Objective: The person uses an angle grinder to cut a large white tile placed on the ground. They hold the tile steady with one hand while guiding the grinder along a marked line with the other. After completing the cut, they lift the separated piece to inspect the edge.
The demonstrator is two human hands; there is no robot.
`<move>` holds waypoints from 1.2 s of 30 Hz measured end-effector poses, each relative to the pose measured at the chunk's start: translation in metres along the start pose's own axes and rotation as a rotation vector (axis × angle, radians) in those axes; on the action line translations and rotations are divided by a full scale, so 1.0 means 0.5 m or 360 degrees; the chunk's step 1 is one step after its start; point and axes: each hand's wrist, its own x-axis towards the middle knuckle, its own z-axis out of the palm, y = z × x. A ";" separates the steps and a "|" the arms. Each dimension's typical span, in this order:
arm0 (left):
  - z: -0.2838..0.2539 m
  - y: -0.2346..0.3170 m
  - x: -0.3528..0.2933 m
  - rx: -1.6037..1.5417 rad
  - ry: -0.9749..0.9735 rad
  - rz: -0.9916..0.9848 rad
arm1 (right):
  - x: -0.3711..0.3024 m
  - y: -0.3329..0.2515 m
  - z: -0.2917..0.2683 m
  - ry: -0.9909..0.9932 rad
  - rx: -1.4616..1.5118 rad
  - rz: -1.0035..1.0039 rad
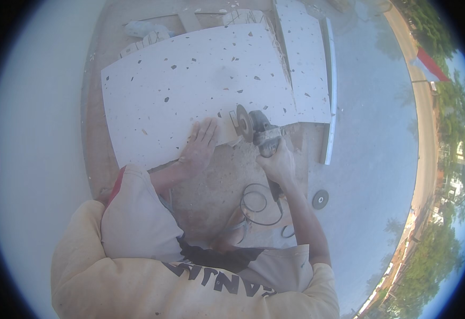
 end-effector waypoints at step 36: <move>-0.002 0.000 -0.002 0.0003 0.0013 0.0002 | 0.025 -0.042 -0.011 0.0088 -0.0077 -0.0048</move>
